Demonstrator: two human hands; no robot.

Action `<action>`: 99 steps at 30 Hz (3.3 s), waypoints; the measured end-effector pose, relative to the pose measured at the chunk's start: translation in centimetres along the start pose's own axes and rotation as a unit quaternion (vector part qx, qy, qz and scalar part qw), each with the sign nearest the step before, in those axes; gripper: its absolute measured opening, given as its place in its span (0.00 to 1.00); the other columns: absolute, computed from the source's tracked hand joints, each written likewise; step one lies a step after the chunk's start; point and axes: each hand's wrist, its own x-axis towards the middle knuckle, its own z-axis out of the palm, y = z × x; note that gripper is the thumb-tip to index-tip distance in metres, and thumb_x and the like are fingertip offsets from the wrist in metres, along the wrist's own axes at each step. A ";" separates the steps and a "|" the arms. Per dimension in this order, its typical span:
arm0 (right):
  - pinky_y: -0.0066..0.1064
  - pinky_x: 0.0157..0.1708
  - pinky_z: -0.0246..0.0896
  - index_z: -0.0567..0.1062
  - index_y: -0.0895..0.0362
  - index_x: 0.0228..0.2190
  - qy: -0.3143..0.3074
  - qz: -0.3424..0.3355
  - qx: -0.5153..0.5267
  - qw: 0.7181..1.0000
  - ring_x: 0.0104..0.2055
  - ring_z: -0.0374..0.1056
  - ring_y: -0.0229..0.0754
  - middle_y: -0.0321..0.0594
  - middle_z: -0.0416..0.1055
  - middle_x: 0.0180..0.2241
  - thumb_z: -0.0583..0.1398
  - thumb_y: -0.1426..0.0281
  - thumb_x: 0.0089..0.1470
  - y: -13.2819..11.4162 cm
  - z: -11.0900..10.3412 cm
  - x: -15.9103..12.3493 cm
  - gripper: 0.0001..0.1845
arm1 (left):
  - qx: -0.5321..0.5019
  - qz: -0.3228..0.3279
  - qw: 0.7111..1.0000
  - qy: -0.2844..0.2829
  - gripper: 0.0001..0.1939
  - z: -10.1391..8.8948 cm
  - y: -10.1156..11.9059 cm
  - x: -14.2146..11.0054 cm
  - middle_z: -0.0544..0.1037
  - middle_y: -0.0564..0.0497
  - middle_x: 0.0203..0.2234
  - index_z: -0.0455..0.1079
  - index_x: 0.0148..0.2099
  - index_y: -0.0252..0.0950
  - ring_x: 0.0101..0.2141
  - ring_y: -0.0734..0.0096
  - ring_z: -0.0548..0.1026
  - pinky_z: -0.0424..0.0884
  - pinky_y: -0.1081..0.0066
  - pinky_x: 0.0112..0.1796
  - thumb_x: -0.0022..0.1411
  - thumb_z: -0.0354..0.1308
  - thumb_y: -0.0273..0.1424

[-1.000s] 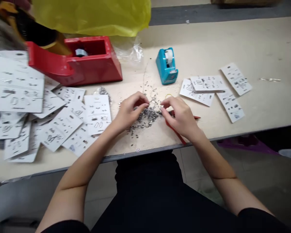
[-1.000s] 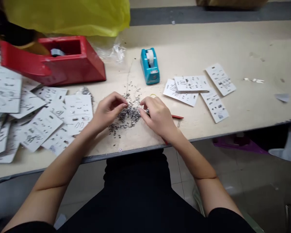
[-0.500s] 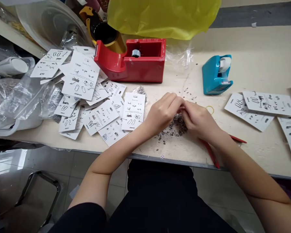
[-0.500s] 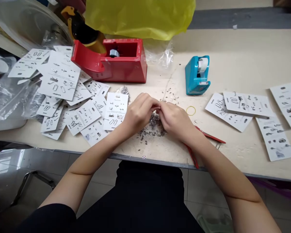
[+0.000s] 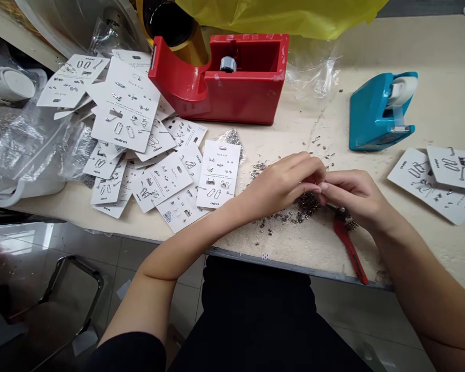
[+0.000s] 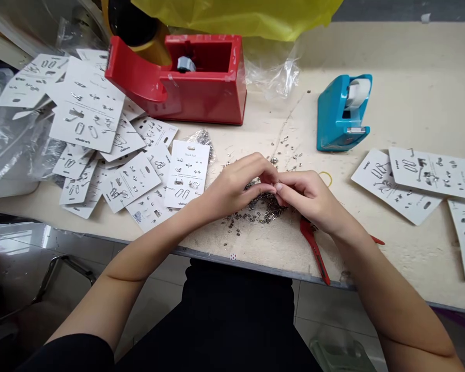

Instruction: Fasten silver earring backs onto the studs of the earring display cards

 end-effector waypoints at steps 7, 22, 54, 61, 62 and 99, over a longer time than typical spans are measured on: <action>0.28 0.18 0.41 0.67 0.58 0.18 -0.036 0.009 0.030 0.999 0.19 0.51 0.30 0.32 0.58 0.16 0.59 0.56 0.64 -0.8 0.3 0.0 0.27 | -0.071 -0.012 0.996 -0.051 0.05 -0.8 -0.1 0.2 0.73 0.52 0.34 0.64 0.40 0.35 0.35 0.76 0.72 0.70 0.77 0.35 0.68 0.58 0.23; 0.28 0.19 0.43 0.68 0.59 0.17 -0.051 0.015 0.082 0.995 0.19 0.52 0.29 0.32 0.59 0.16 0.60 0.53 0.63 -1.5 0.8 0.2 0.29 | -0.100 -0.028 0.992 -0.078 0.06 -1.8 0.2 0.6 0.73 0.54 0.30 0.63 0.37 0.39 0.31 0.75 0.72 0.70 0.74 0.32 0.68 0.56 0.26; 0.29 0.20 0.47 0.72 0.57 0.19 -0.039 0.054 0.098 0.993 0.22 0.57 0.31 0.34 0.64 0.18 0.62 0.54 0.61 -2.7 1.0 -0.6 0.25 | -0.199 -0.093 0.974 -0.062 0.12 -1.9 1.8 0.9 0.74 0.57 0.27 0.66 0.32 0.34 0.29 0.83 0.74 0.70 0.83 0.28 0.56 0.59 0.12; 0.31 0.24 0.45 0.63 0.55 0.20 0.063 0.003 -0.080 0.995 0.21 0.48 0.32 0.31 0.54 0.18 0.56 0.68 0.64 -2.4 1.0 -0.6 0.19 | -0.210 -0.211 0.954 -0.042 0.06 -1.7 1.7 0.9 0.77 0.52 0.35 0.66 0.38 0.38 0.36 0.74 0.78 0.77 0.73 0.36 0.68 0.60 0.30; 0.32 0.24 0.44 0.62 0.55 0.21 0.076 -0.005 -0.126 0.989 0.20 0.46 0.32 0.31 0.51 0.18 0.55 0.70 0.63 -2.4 1.0 -0.7 0.18 | -0.199 -0.218 0.955 -0.039 0.07 -1.7 1.7 0.9 0.77 0.51 0.35 0.66 0.38 0.38 0.37 0.73 0.79 0.78 0.72 0.36 0.69 0.59 0.33; 0.23 0.27 0.72 0.76 0.56 0.23 0.191 0.070 0.152 0.967 0.26 0.73 0.32 0.31 0.74 0.22 0.66 0.83 0.50 -1.4 2.0 0.0 0.11 | 0.291 -0.002 0.956 -0.035 0.20 0.1 1.8 0.3 0.71 0.53 0.32 0.69 0.45 0.39 0.40 0.66 0.81 0.80 0.60 0.40 0.78 0.34 0.31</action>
